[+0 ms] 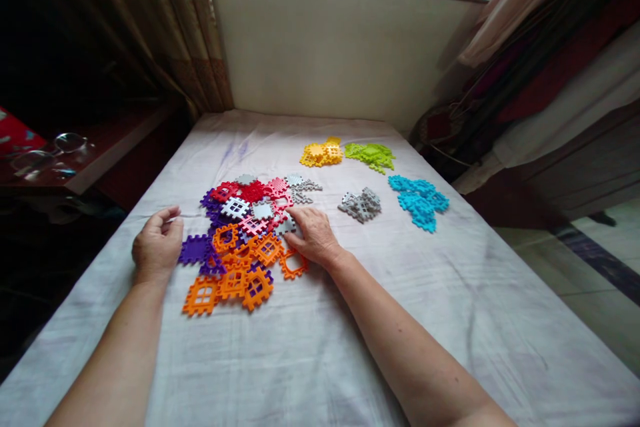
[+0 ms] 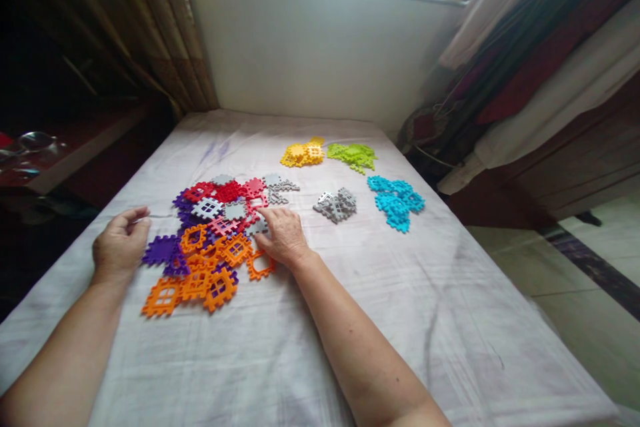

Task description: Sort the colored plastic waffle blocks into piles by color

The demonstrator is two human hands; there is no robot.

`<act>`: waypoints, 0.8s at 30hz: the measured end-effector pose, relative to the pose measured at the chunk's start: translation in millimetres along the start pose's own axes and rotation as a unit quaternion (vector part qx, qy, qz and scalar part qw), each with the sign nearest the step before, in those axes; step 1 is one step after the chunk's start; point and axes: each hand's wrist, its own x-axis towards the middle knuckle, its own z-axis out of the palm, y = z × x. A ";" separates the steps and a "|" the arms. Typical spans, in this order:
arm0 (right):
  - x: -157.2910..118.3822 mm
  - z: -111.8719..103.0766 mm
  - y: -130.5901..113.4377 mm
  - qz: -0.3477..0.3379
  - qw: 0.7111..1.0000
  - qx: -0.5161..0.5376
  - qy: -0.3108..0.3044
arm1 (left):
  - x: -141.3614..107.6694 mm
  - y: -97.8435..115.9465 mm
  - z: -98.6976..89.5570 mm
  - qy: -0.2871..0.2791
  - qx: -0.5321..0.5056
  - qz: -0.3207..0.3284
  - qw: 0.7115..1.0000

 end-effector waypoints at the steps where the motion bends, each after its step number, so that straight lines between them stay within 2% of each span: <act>1: 0.2 0.5 0.7 0.002 1.000 0.001 0.006 | 0.2 -0.4 0.3 0.001 -0.002 0.002 1.000; 6: -2.2 -4.3 4.2 0.011 1.000 0.000 0.026 | 1.5 -2.0 1.0 -0.009 -0.003 -0.006 1.000; 11: -6.2 -33.1 15.2 0.029 0.996 -0.050 0.068 | 3.1 -7.1 2.3 -0.003 -0.005 0.001 1.000; 14: -3.6 -55.6 30.6 0.085 0.986 -0.079 0.116 | 4.1 -10.0 3.3 -0.002 -0.003 -0.001 1.000; 18: 1.4 -76.3 57.4 0.208 0.952 -0.112 0.195 | 4.2 -9.8 3.6 -0.002 -0.005 -0.002 1.000; 21: 1.2 -79.5 75.3 0.277 0.927 -0.131 0.215 | 3.7 -9.1 3.3 -0.001 -0.003 -0.008 1.000; 24: 0.3 -75.0 87.5 0.291 0.919 -0.139 0.227 | 3.5 -9.0 2.8 0.001 -0.001 -0.007 1.000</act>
